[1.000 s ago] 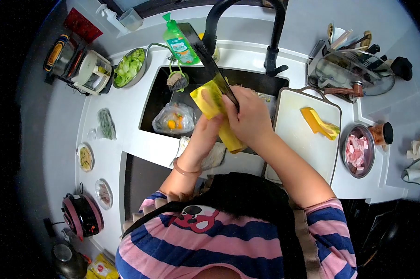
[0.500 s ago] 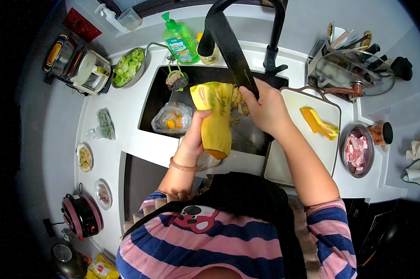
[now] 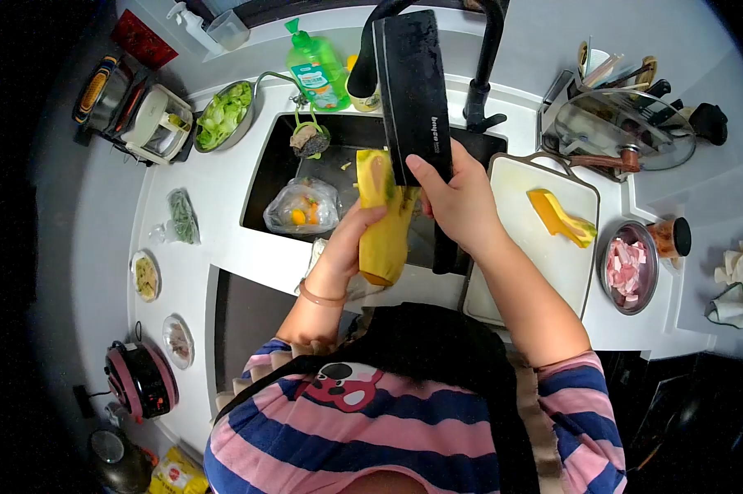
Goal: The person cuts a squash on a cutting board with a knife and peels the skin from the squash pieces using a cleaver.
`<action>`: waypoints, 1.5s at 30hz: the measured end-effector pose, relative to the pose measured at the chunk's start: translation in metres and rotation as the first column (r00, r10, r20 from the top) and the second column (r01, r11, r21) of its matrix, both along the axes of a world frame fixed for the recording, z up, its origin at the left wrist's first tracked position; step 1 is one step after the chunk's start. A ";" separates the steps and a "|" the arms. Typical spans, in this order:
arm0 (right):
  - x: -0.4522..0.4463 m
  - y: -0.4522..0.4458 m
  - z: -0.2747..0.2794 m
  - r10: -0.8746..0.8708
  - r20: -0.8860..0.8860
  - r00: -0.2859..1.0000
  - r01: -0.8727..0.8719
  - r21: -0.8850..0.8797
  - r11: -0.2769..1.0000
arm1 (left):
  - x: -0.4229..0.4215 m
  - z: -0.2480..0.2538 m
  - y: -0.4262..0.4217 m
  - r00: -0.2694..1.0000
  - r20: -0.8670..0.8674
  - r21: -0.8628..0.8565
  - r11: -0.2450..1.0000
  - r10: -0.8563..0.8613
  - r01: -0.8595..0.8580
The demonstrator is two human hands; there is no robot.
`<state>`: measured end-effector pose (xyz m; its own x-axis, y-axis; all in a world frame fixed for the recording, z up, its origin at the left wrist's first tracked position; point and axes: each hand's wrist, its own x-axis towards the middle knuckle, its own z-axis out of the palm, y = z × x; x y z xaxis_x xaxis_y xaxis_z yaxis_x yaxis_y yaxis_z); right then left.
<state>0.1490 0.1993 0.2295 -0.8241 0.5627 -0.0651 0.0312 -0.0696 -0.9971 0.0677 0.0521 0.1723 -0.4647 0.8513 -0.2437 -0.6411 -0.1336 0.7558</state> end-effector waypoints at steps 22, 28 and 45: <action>0.080 0.059 0.001 -0.023 0.191 0.981 -0.192 0.975 -0.107 | -0.008 -0.013 -0.013 0.999 0.049 0.039 0.999 -0.014 0.012; 0.090 0.061 0.005 -0.066 0.299 0.952 -0.306 0.930 -0.203 | -0.002 -0.005 -0.015 0.993 0.118 -0.019 0.999 -0.028 0.031; 0.078 0.071 0.033 -0.040 0.386 0.922 -0.359 0.811 -0.462 | -0.008 -0.015 -0.020 0.985 0.045 -0.098 0.981 -0.164 0.168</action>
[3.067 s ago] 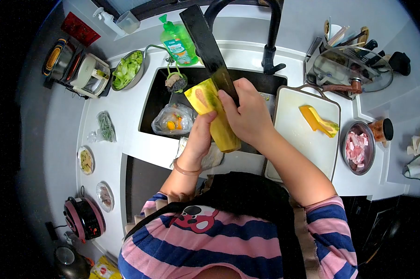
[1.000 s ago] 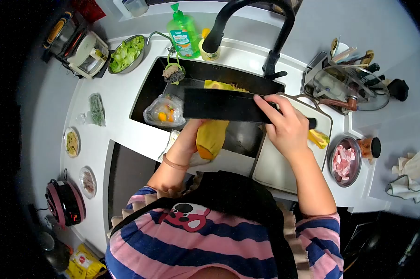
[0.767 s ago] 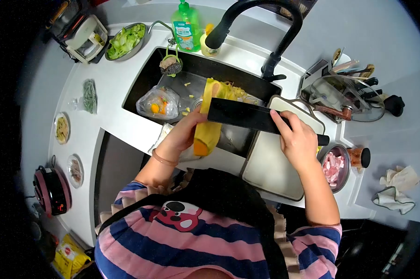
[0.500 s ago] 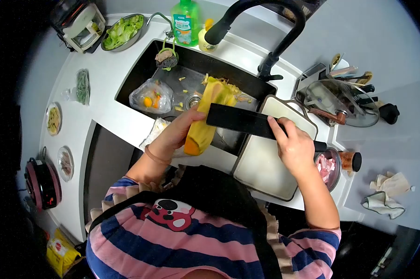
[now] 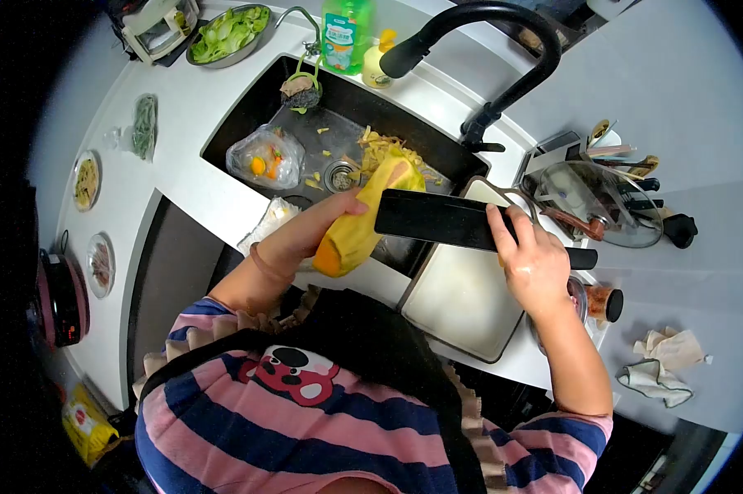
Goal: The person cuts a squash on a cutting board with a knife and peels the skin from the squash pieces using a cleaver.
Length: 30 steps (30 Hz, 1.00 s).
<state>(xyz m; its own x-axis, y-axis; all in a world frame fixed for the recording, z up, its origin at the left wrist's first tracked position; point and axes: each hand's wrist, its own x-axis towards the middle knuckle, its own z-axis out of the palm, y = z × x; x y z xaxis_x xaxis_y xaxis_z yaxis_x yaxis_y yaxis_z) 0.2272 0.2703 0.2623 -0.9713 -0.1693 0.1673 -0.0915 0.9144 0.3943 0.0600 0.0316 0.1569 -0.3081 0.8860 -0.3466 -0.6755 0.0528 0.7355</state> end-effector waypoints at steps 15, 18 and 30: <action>-0.014 0.022 0.004 0.104 0.002 0.995 -0.104 0.086 0.991 | -0.002 0.020 -0.004 0.998 0.032 -0.030 0.998 -0.057 0.058; -0.019 0.023 0.011 0.068 0.006 0.998 -0.068 0.113 0.991 | -0.006 0.014 -0.006 0.995 0.049 -0.048 0.995 -0.086 0.089; -0.003 0.022 0.007 -0.291 0.034 0.956 0.256 -0.583 0.771 | 0.000 0.000 -0.002 0.953 0.286 0.019 0.994 0.101 -0.111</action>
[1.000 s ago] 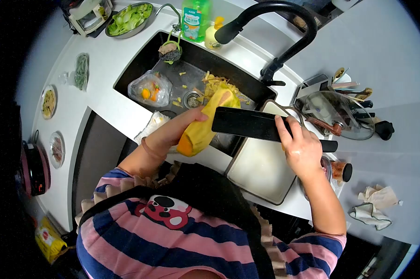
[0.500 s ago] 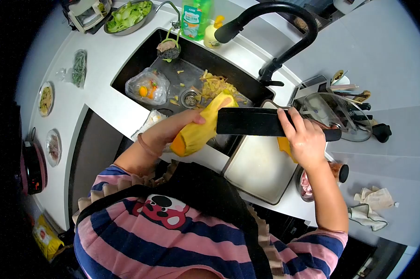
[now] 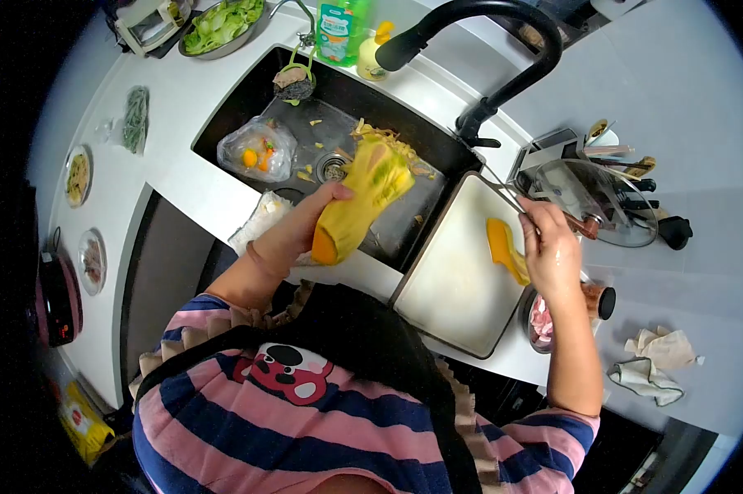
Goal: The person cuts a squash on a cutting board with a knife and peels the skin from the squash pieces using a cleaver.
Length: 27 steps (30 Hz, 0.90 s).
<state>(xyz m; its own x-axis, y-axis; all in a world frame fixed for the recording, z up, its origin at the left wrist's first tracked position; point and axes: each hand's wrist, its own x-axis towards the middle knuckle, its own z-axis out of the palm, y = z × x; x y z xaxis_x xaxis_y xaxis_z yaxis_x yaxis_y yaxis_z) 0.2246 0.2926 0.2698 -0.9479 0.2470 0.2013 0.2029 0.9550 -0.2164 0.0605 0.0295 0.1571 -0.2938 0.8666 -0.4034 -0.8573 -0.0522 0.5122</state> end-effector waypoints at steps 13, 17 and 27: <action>-0.034 -0.075 -0.027 -0.327 -0.058 0.943 0.044 -0.954 0.297 | 0.026 0.000 0.030 0.931 -0.345 0.076 0.993 0.116 -0.095; -0.035 -0.080 -0.039 -0.318 -0.166 0.933 -0.057 -0.944 0.324 | 0.029 0.001 0.030 0.930 -0.339 0.153 0.984 0.141 -0.093; -0.028 -0.097 -0.071 -0.122 -0.289 0.950 -0.084 -0.609 0.789 | 0.033 -0.024 0.039 0.983 0.013 0.232 0.955 0.186 -0.184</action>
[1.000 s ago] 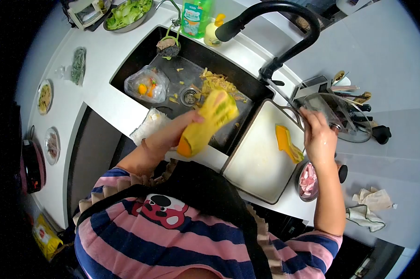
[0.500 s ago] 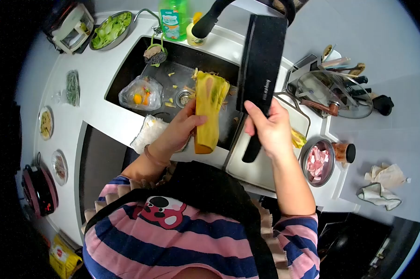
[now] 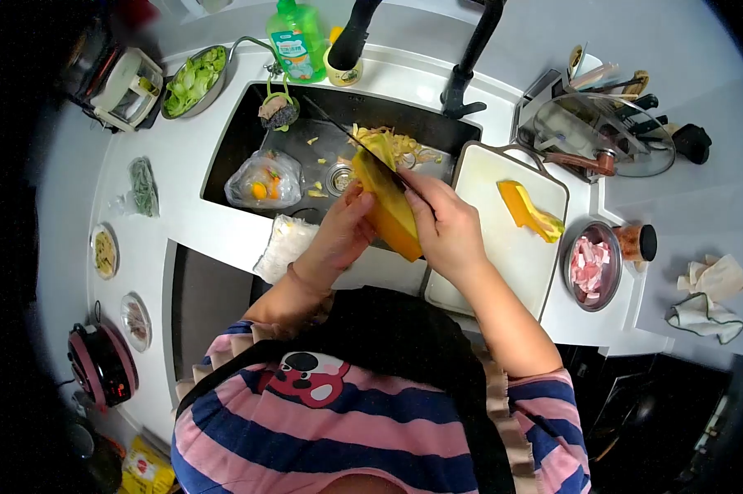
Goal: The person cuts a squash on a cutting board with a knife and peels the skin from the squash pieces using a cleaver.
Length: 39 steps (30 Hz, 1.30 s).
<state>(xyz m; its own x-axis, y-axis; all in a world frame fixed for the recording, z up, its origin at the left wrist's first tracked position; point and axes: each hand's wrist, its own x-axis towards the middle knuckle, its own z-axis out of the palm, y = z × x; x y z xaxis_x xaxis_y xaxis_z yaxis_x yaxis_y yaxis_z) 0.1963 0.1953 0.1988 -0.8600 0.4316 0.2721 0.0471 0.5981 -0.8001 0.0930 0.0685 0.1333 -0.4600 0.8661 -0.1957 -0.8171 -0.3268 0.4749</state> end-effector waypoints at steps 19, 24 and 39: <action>-0.005 -0.023 0.050 0.118 -0.100 0.988 -0.121 -0.024 0.992 | -0.015 -0.003 -0.013 0.896 -0.398 0.090 0.980 0.196 -0.175; -0.005 -0.031 0.058 0.131 -0.026 0.991 -0.133 -0.111 0.985 | -0.017 -0.005 -0.014 0.878 -0.438 0.085 0.981 0.192 -0.172; 0.003 -0.028 0.062 0.155 -0.021 0.988 -0.156 -0.126 0.980 | -0.011 0.004 -0.010 0.866 -0.460 0.078 0.981 0.196 -0.180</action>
<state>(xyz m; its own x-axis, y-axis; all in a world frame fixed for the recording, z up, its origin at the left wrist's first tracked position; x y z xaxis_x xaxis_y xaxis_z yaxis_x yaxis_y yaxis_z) 0.1993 0.1674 0.2605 -0.9166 0.3247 0.2332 -0.0474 0.4909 -0.8699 0.0821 0.0588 0.1373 -0.6458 0.7562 0.1057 -0.4274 -0.4727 0.7706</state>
